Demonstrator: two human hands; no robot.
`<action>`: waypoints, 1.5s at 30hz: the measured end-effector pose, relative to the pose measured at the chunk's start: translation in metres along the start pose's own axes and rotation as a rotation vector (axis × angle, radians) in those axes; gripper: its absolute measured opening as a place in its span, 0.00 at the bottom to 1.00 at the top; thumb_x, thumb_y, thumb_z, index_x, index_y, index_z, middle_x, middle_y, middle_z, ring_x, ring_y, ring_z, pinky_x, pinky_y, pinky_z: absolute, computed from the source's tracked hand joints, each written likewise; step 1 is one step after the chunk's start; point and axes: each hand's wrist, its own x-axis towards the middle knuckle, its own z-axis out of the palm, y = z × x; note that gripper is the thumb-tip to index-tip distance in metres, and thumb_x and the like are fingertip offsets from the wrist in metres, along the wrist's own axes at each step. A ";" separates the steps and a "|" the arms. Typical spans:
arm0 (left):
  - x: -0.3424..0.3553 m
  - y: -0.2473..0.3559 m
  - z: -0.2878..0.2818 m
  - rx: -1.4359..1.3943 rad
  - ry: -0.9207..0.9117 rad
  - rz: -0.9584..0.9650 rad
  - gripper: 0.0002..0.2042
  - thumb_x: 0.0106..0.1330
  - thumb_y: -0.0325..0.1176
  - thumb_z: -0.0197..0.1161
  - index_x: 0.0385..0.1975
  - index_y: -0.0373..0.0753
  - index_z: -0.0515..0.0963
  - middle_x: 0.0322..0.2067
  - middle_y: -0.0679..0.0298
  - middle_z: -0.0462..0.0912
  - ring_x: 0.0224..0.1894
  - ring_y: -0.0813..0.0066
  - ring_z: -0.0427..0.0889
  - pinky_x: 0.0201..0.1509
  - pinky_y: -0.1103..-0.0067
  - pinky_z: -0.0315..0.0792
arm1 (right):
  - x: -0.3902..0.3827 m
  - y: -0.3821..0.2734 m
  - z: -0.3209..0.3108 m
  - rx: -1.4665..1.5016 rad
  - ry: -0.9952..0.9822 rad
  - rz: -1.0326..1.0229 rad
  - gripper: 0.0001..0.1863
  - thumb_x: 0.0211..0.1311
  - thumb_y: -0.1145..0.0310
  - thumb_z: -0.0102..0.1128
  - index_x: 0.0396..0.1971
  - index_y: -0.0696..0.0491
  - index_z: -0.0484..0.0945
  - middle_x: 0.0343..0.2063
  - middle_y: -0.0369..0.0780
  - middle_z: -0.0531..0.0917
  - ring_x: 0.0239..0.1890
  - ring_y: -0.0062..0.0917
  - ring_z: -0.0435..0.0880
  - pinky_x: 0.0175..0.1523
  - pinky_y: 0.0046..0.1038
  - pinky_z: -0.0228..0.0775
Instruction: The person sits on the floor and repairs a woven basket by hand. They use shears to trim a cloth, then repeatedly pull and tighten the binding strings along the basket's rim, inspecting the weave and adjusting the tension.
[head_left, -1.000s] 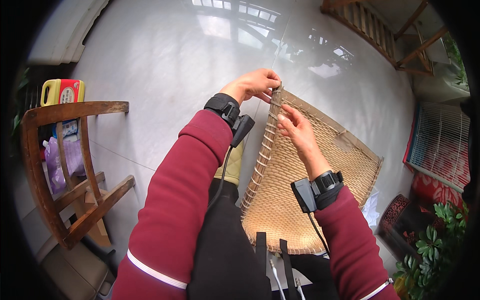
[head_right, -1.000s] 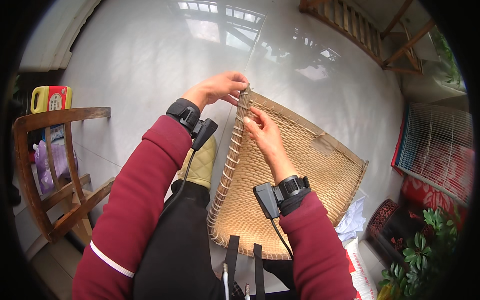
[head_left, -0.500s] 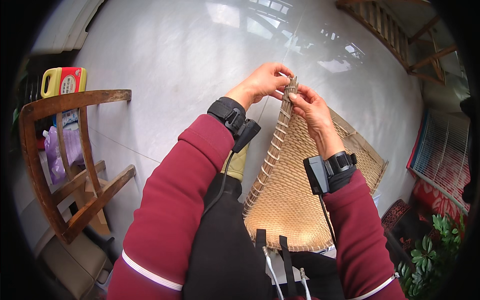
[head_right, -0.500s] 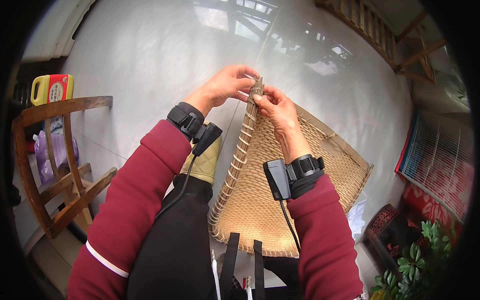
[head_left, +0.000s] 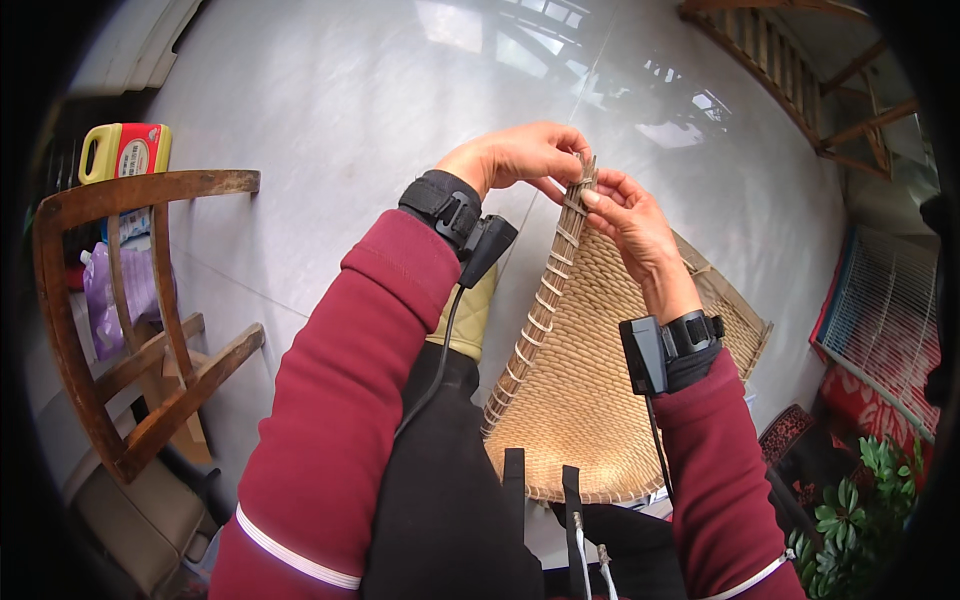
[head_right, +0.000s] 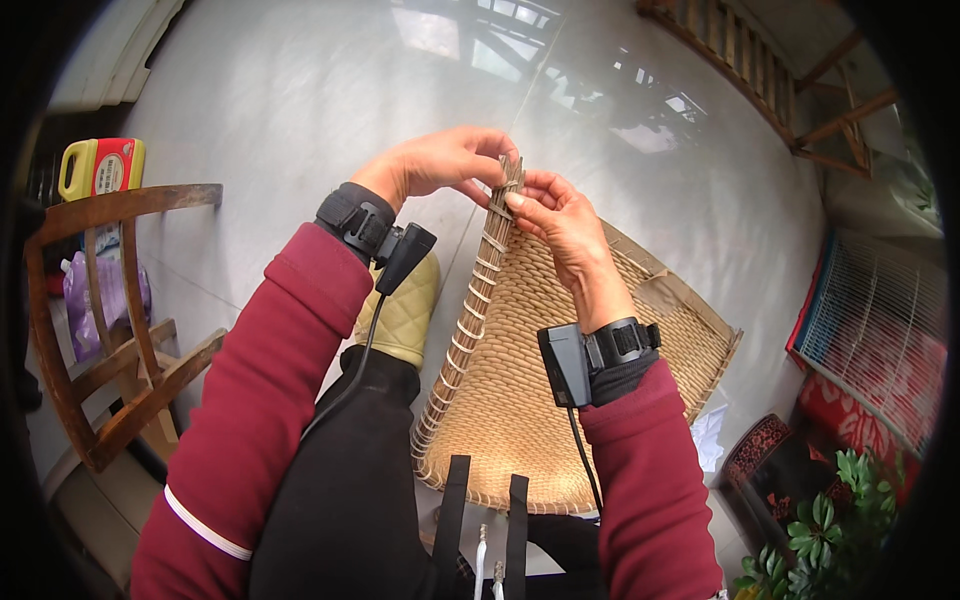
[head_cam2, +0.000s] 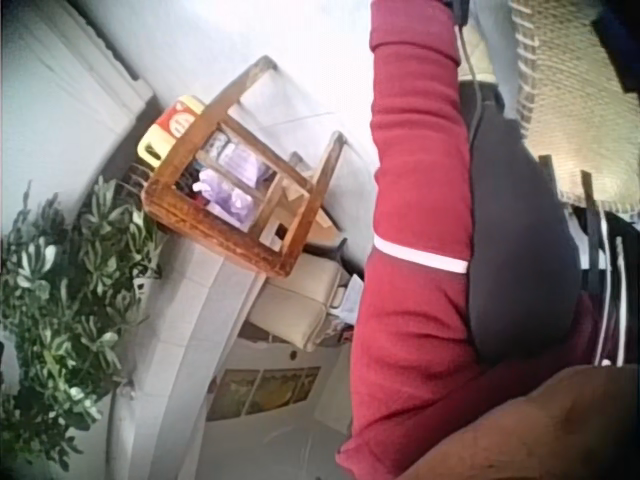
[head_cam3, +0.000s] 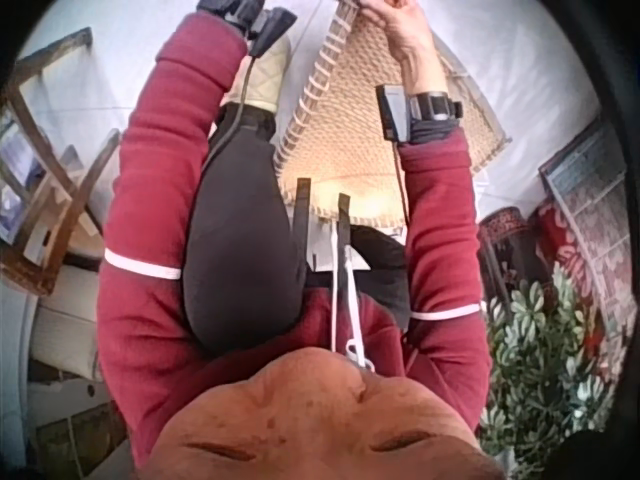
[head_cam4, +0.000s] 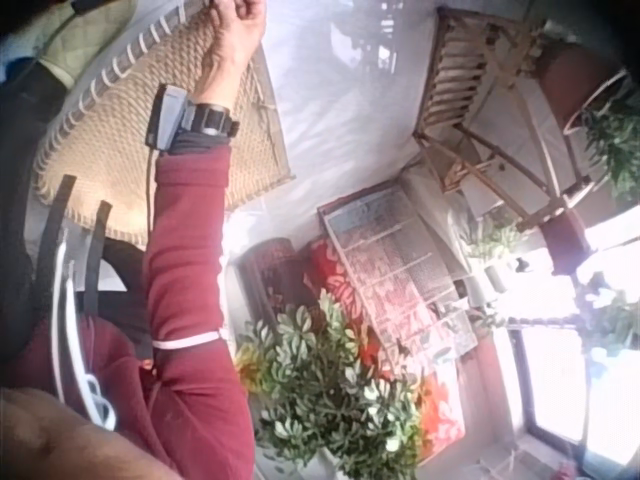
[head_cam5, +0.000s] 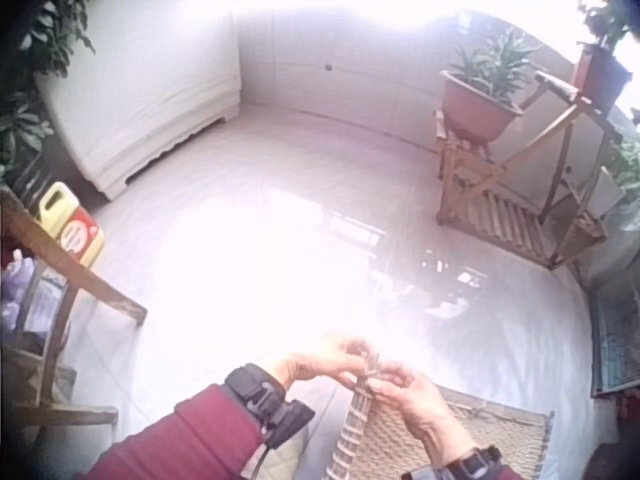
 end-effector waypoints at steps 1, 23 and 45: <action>0.000 -0.001 0.001 -0.011 -0.009 0.015 0.13 0.56 0.28 0.60 0.42 0.33 0.74 0.39 0.60 0.77 0.45 0.69 0.79 0.47 0.72 0.80 | 0.000 -0.001 -0.001 -0.005 -0.006 -0.007 0.20 0.54 0.67 0.70 0.47 0.55 0.76 0.37 0.34 0.81 0.39 0.16 0.80 0.45 0.16 0.72; 0.002 -0.003 0.051 0.369 0.748 0.114 0.14 0.53 0.28 0.62 0.40 0.36 0.77 0.27 0.59 0.83 0.30 0.70 0.83 0.35 0.75 0.76 | 0.031 -0.013 -0.021 -0.260 -0.141 -0.205 0.23 0.50 0.66 0.70 0.44 0.55 0.70 0.35 0.37 0.79 0.41 0.19 0.77 0.49 0.23 0.69; -0.007 -0.017 0.021 -0.622 0.288 0.032 0.18 0.66 0.33 0.62 0.53 0.36 0.73 0.48 0.62 0.80 0.50 0.75 0.78 0.54 0.76 0.74 | 0.035 -0.020 -0.022 -0.265 -0.158 -0.168 0.22 0.52 0.66 0.71 0.46 0.57 0.78 0.39 0.37 0.82 0.43 0.20 0.79 0.52 0.25 0.70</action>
